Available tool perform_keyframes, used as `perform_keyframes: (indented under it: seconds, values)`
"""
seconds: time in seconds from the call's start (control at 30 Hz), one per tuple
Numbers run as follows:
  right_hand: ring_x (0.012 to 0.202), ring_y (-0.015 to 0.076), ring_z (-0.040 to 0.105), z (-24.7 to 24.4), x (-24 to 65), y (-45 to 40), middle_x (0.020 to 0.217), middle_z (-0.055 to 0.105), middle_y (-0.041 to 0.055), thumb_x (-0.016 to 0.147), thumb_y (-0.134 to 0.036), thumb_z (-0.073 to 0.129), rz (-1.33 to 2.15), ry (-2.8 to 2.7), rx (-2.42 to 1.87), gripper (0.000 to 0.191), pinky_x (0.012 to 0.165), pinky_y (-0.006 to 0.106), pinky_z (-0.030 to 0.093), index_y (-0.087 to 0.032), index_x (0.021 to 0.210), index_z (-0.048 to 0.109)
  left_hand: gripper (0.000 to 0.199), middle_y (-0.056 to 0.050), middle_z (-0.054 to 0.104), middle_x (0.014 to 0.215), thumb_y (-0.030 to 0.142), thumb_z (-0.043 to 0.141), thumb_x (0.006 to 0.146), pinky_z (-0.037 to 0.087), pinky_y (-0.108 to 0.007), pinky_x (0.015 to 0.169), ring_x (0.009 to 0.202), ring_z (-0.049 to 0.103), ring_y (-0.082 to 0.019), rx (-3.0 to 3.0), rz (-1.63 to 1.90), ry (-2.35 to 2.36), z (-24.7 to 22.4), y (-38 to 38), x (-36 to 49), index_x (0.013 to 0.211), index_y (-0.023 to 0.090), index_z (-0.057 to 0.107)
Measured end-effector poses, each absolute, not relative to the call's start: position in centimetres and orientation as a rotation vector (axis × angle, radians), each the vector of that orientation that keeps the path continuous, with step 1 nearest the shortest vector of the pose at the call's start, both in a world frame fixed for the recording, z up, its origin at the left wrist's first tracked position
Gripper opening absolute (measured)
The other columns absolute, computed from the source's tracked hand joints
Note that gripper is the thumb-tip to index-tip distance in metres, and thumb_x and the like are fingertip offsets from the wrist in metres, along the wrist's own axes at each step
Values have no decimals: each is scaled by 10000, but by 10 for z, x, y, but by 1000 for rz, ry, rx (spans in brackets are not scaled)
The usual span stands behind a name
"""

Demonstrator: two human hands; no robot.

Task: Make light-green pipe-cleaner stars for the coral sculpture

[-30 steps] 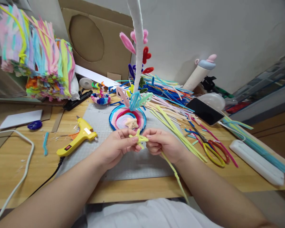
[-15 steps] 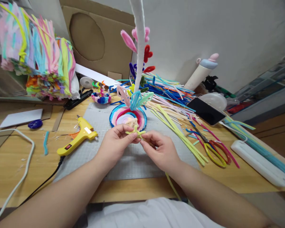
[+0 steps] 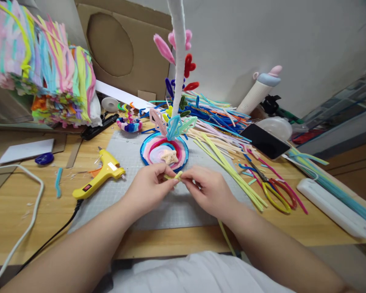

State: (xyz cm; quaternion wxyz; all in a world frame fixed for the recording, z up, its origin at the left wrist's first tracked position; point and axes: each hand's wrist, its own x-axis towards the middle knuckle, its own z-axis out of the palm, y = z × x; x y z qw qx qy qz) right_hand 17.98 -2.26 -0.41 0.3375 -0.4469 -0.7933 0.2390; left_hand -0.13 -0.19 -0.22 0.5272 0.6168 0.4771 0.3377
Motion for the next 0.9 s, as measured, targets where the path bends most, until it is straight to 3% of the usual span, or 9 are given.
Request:
perform_keyframes:
  seconds: [0.2, 0.5, 0.67, 0.9]
  values:
    - [672, 139, 616, 2, 180, -19, 763, 673, 17, 772, -170, 598, 1187, -1650, -984, 78, 596, 250, 482, -193, 792, 670, 183, 1, 608, 582, 259, 763, 633, 430, -221, 554, 522, 540, -104, 1006, 623, 744, 9, 0, -9, 695, 148, 632]
    - [602, 128, 575, -7, 174, -29, 706, 666, 20, 783, -115, 576, 842, -1708, -847, 174, 566, 262, 452, -223, 848, 696, 195, -3, 588, 620, 258, 796, 595, 391, -213, 593, 591, 501, -105, 784, 700, 662, 6, -3, -4, 682, 158, 652]
    - [585, 125, 586, -9, 167, -30, 688, 669, 11, 771, -224, 626, 1007, -1513, -975, 28, 534, 244, 464, -207, 754, 641, 228, 3, 609, 659, 270, 802, 595, 396, -232, 643, 635, 531, -115, 804, 847, 713, 3, -5, 2, 699, 157, 633]
    - [543, 109, 547, -9, 160, -26, 626, 645, -10, 673, -272, 736, 1141, -1228, -1042, 109, 513, 234, 445, -199, 678, 655, 182, 21, 595, 718, 177, 785, 614, 406, -246, 720, 734, 538, -117, 980, 1087, 707, -3, -5, 9, 630, 167, 604]
